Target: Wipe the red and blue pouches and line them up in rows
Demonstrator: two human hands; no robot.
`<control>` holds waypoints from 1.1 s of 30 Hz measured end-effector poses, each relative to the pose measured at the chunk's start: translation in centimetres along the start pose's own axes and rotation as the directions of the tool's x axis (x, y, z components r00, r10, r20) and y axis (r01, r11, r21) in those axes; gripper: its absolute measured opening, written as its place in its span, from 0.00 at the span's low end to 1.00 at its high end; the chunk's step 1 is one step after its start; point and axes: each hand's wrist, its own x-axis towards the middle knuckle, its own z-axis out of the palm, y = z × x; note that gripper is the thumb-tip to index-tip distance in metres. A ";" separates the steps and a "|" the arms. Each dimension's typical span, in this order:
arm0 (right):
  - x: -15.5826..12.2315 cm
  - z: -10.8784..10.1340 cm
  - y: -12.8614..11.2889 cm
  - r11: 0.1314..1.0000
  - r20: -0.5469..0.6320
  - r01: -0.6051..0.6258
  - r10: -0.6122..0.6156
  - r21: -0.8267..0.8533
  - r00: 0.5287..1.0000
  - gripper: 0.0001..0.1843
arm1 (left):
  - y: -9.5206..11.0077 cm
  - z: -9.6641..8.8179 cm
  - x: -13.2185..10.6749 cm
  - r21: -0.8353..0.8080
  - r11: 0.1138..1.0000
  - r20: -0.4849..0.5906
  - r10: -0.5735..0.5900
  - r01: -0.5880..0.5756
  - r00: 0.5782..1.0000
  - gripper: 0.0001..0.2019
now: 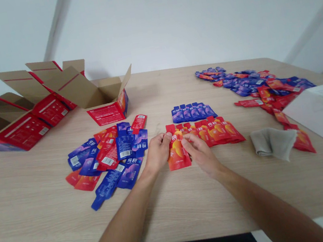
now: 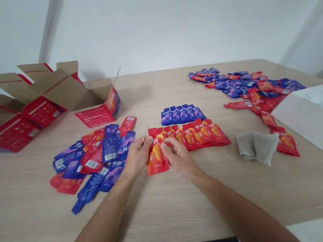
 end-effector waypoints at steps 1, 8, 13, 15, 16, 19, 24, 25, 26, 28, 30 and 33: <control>0.0 0.0 0.1 1.000 0.013 -0.005 0.006 -0.026 1.000 0.18 | -0.1 0.1 0.1 -0.015 1.000 -0.029 -0.011 0.010 1.000 0.22; 0.3 -0.2 0.8 0.997 -0.099 0.028 -0.035 -0.077 0.994 0.20 | 0.4 1.3 -0.6 -0.151 0.977 0.024 -0.148 0.150 0.989 0.18; 0.5 -0.2 1.1 1.000 -0.133 -0.001 0.002 0.005 0.991 0.23 | 1.3 1.6 -1.7 -0.060 0.981 0.090 -0.180 0.186 0.980 0.25; 0.5 -0.1 1.1 1.000 -0.139 0.003 0.000 0.019 0.990 0.22 | 1.4 1.7 -1.8 -0.081 0.984 0.082 -0.149 0.156 0.985 0.26; 0.5 -0.1 1.2 1.000 -0.141 0.009 -0.006 0.022 0.990 0.22 | 1.4 1.7 -1.8 -0.100 0.985 0.078 -0.131 0.139 0.988 0.27; 0.5 0.0 1.2 0.999 -0.156 0.045 -0.046 -0.007 0.987 0.21 | 1.2 1.9 -1.7 -0.187 0.980 0.055 -0.061 0.071 0.997 0.27; 0.3 -0.1 0.9 0.985 -0.172 0.124 -0.143 -0.120 0.975 0.17 | 0.3 1.7 -1.0 -0.177 0.980 -0.064 0.083 -0.094 0.994 0.21; 0.3 -0.2 0.8 0.982 -0.164 0.134 -0.156 -0.136 0.974 0.16 | 0.1 1.5 -0.8 -0.141 0.984 -0.081 0.099 -0.110 0.992 0.21; 0.2 -0.2 0.8 0.978 -0.148 0.146 -0.168 -0.149 0.975 0.16 | 0.0 1.4 -0.7 -0.100 0.988 -0.098 0.111 -0.120 0.989 0.22; 0.2 -0.3 0.7 0.971 -0.092 0.171 -0.188 -0.167 0.978 0.14 | -0.1 1.1 -0.6 -0.005 0.991 -0.127 0.133 -0.134 0.983 0.21; 0.3 -0.3 0.6 0.965 -0.072 0.194 -0.209 -0.176 0.975 0.14 | -0.1 1.0 -0.7 0.093 0.984 -0.131 0.164 -0.153 0.978 0.20; 0.4 -0.4 0.5 0.958 -0.139 0.209 -0.238 -0.195 0.961 0.17 | 0.0 1.2 -1.2 0.154 0.968 -0.088 0.211 -0.196 0.973 0.20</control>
